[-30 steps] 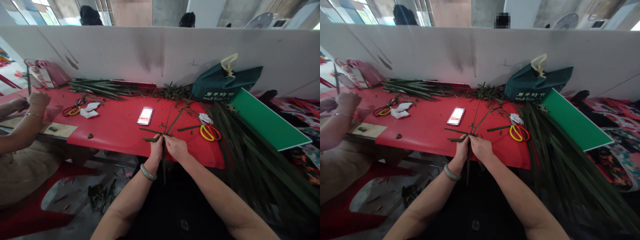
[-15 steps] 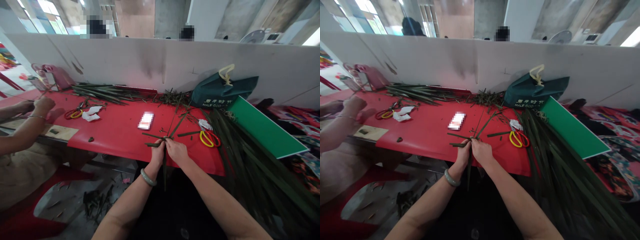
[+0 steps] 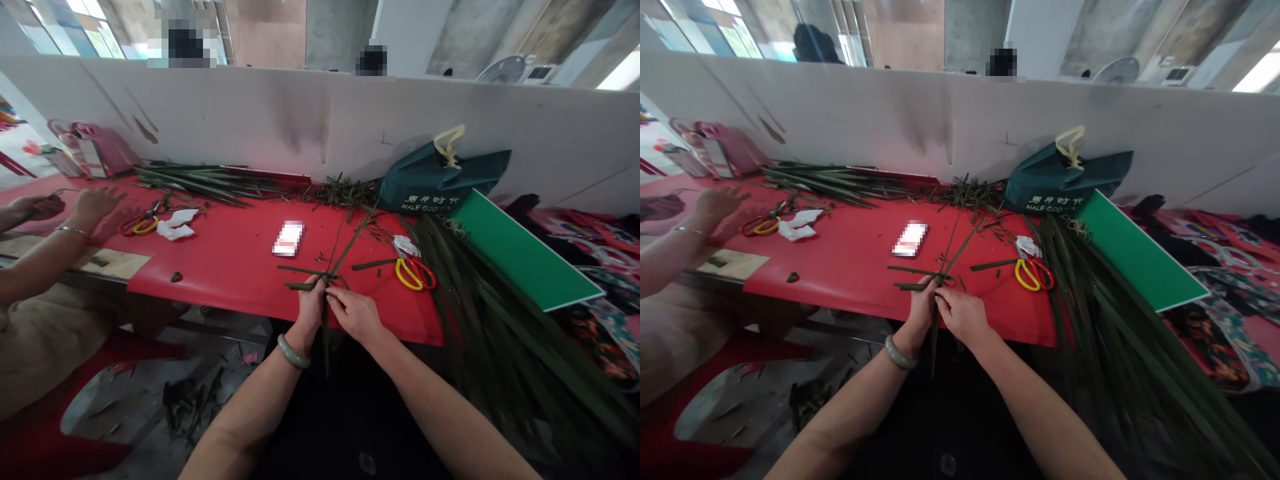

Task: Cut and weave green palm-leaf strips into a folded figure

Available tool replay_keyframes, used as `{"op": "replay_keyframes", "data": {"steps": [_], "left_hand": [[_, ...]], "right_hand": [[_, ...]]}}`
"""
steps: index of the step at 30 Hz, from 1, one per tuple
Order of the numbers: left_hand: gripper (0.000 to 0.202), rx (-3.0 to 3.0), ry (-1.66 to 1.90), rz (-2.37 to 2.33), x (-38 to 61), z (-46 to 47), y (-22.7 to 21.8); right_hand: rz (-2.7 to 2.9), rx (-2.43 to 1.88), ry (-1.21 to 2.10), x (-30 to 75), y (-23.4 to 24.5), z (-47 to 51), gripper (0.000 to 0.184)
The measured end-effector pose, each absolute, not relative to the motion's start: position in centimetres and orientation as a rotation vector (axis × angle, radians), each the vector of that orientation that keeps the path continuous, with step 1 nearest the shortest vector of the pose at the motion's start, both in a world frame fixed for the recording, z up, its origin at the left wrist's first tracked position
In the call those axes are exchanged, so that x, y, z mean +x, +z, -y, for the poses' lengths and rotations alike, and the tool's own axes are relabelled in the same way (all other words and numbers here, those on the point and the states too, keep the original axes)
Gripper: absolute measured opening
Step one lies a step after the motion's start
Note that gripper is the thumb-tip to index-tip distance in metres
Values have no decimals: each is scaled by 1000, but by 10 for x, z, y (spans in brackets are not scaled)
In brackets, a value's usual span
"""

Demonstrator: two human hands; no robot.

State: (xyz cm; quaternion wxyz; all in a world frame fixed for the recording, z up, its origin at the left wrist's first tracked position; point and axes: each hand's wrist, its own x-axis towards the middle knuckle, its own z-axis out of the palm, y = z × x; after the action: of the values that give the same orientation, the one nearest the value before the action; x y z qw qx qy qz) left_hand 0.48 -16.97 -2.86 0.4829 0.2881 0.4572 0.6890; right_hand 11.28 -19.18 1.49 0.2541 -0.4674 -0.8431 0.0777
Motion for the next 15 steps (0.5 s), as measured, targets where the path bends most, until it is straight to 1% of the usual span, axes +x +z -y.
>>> {"op": "replay_keyframes", "data": {"steps": [6,12,15], "left_hand": [[16,763,1648,-1135,5,171,-24],[18,812,1647,-1078,8,171,-28],[17,847,1624,-1051,10,172,-29]], "right_hand": [[2167,-1338,194,121,30,177,30],[2396,-1414,145,103,47,156,34],[2499,-1359,188,95,54,147,30]]}}
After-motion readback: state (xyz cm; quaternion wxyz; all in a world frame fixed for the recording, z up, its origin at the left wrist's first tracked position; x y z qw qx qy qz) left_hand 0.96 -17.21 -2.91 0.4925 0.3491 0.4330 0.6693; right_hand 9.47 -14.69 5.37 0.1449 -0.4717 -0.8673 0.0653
